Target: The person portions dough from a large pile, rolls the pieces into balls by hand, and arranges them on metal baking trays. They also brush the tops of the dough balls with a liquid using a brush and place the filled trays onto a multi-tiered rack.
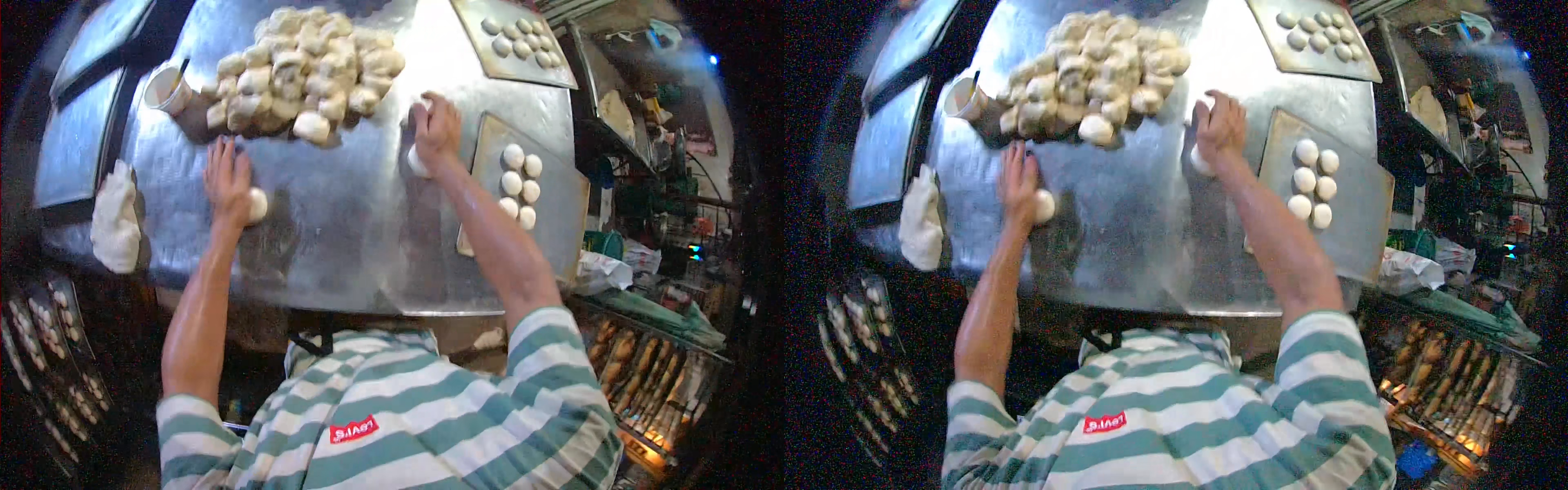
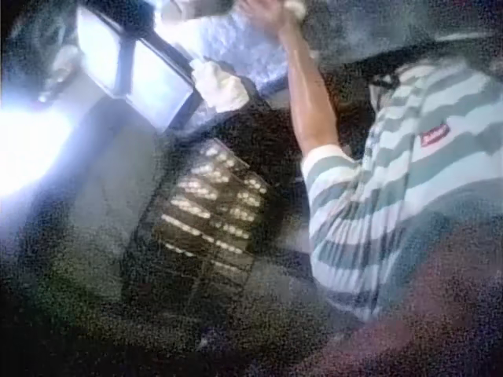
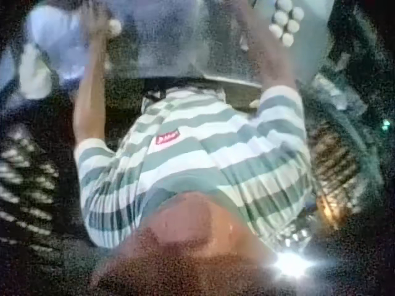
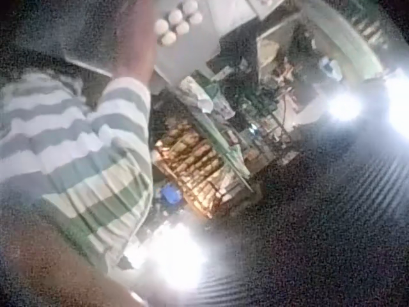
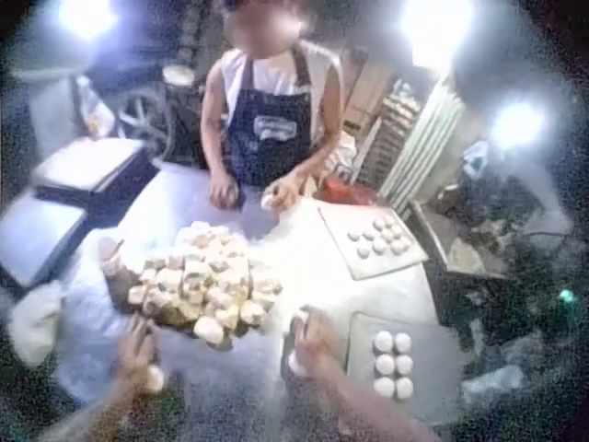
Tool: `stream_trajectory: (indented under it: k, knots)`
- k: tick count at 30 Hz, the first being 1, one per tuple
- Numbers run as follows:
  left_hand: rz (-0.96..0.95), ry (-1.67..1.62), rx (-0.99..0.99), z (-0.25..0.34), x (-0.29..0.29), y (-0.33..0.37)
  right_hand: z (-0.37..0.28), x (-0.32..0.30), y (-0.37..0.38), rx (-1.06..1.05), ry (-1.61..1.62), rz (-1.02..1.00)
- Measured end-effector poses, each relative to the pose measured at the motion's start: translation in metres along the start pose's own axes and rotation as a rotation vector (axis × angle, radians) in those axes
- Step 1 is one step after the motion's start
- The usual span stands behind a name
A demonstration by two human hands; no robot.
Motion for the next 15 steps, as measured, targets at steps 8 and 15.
stream_trajectory:
  k: [8,15]
  knots:
    - [-0.322,-0.410,-0.290,0.077,0.024,-0.068,0.043,-0.044,-0.100,0.216,0.814,-0.338]
    - [-0.618,-0.708,0.062,0.433,0.260,-0.056,0.272,-0.229,-0.093,0.423,0.702,0.059]
Point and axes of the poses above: each hand's wrist, its own y-axis towards the middle knuckle, its own x-axis out of the palm, z = x × y, the point moved 10 cm from there along y, towards the middle knuckle, and after that the axes turned 7 degrees about -z, right-handed, at the moved point
